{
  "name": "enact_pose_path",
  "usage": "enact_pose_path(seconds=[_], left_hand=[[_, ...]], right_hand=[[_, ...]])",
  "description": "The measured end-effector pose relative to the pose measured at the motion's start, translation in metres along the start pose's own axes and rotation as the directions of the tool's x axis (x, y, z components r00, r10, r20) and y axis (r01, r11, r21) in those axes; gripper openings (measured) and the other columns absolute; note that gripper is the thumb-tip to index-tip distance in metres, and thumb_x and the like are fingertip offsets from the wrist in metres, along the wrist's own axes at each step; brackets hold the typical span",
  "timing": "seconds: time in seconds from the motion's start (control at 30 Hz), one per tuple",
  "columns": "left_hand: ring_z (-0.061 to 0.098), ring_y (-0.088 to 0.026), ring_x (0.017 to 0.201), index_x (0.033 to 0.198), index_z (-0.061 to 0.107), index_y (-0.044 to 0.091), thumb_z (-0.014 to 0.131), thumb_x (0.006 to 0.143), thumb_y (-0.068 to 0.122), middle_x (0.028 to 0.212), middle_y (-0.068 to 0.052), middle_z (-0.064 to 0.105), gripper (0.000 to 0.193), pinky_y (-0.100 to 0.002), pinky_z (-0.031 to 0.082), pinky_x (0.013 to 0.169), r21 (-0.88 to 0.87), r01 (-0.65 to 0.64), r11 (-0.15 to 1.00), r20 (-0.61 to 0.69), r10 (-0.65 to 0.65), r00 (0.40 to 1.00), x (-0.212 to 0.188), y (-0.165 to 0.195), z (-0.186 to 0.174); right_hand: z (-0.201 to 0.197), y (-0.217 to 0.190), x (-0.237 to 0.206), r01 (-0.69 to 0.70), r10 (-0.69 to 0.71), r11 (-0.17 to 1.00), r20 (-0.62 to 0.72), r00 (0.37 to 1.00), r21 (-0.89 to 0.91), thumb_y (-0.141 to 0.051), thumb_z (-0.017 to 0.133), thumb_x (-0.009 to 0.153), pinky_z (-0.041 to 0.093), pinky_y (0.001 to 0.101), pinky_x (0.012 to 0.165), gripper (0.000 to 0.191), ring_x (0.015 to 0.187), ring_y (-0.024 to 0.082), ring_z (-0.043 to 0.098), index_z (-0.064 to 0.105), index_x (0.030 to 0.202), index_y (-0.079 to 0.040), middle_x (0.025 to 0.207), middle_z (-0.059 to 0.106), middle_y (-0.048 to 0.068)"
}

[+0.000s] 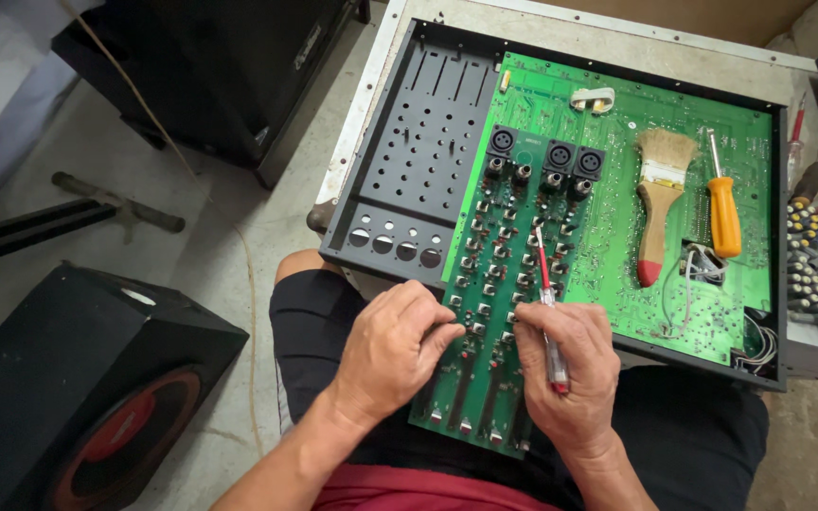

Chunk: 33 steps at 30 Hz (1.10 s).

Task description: The person sits with a disassembled audio mixer chassis on a bench and a channel connector board resting on their lap. They use a screwdriver to tighten or adjust the jack connectors and slider components on the board, repositioning the board and checking the connectors as they work.

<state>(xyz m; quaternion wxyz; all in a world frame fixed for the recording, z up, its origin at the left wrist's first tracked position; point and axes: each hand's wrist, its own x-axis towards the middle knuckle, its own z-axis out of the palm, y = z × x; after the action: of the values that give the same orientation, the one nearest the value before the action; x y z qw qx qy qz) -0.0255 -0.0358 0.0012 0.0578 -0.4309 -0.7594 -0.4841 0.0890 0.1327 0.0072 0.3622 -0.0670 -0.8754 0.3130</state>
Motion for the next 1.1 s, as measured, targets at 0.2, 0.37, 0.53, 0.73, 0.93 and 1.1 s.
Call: enact_pose_path(seconds=[0.2,0.37,0.53,0.73,0.93,1.1], left_hand=[[0.061,-0.034,0.078,0.084,0.061,0.005,0.079,0.086,0.014,0.082,-0.011,0.059,0.02,-0.045,0.049,0.071,0.113,0.181,0.977,-0.176,-0.16,0.971,-0.009,0.021,0.026],[0.061,-0.033,0.08,0.084,0.061,0.005,0.077,0.086,0.012,0.082,-0.01,0.059,0.018,-0.045,0.048,0.073,0.151,0.208,0.966,-0.2,-0.176,0.964,-0.009,0.026,0.029],[0.062,-0.03,0.084,0.093,0.066,0.005,0.075,0.085,0.009,0.088,-0.009,0.063,0.012,-0.043,0.048,0.075,0.155,0.079,0.985,-0.087,-0.066,0.994,-0.006,0.02,0.011],[0.062,-0.027,0.085,0.098,0.071,0.008,0.073,0.084,0.007,0.09,-0.004,0.065,0.014,-0.039,0.049,0.076,0.083,-0.141,0.987,0.122,0.13,0.984,0.009,0.002,-0.013],[0.061,-0.026,0.082,0.102,0.076,0.012,0.071,0.081,0.005,0.089,-0.003,0.066,0.023,-0.039,0.048,0.073,0.026,-0.233,0.972,0.294,0.215,0.931,0.023,-0.011,-0.025],[0.063,-0.025,0.083,0.1,0.074,0.01,0.072,0.08,0.005,0.089,-0.002,0.066,0.02,-0.038,0.048,0.073,0.02,-0.197,0.98,0.234,0.187,0.954,0.019,-0.008,-0.022]], right_hand=[[0.0,0.0,0.0,-0.001,0.001,1.0,-0.003,1.0,0.003,0.001,0.078,0.087,0.051,0.0364,0.088,0.024,0.095,0.027,0.065,0.069,0.108,-0.006,0.1,0.071,0.008],[-0.001,0.0,0.0,-0.002,0.002,1.0,0.002,1.0,-0.002,0.001,0.078,0.087,0.051,0.0364,0.087,0.024,0.095,0.027,0.065,0.069,0.109,-0.006,0.1,0.07,0.008],[0.0,0.0,0.0,0.007,-0.007,1.0,0.001,1.0,0.003,0.001,0.078,0.087,0.051,0.0369,0.087,0.025,0.095,0.027,0.065,0.069,0.108,-0.006,0.1,0.07,0.008],[0.001,0.0,-0.001,-0.003,0.003,1.0,-0.001,1.0,0.014,0.001,0.079,0.086,0.051,0.0367,0.087,0.026,0.095,0.027,0.065,0.069,0.108,-0.006,0.099,0.07,0.008],[-0.001,0.0,0.0,-0.002,0.003,1.0,-0.003,1.0,0.02,0.002,0.079,0.086,0.052,0.0361,0.086,0.026,0.095,0.026,0.066,0.069,0.109,-0.006,0.099,0.07,0.007],[0.0,0.0,0.0,-0.001,0.001,1.0,0.002,1.0,0.008,0.002,0.079,0.085,0.052,0.0359,0.086,0.026,0.095,0.026,0.066,0.069,0.109,-0.006,0.1,0.071,0.007]])
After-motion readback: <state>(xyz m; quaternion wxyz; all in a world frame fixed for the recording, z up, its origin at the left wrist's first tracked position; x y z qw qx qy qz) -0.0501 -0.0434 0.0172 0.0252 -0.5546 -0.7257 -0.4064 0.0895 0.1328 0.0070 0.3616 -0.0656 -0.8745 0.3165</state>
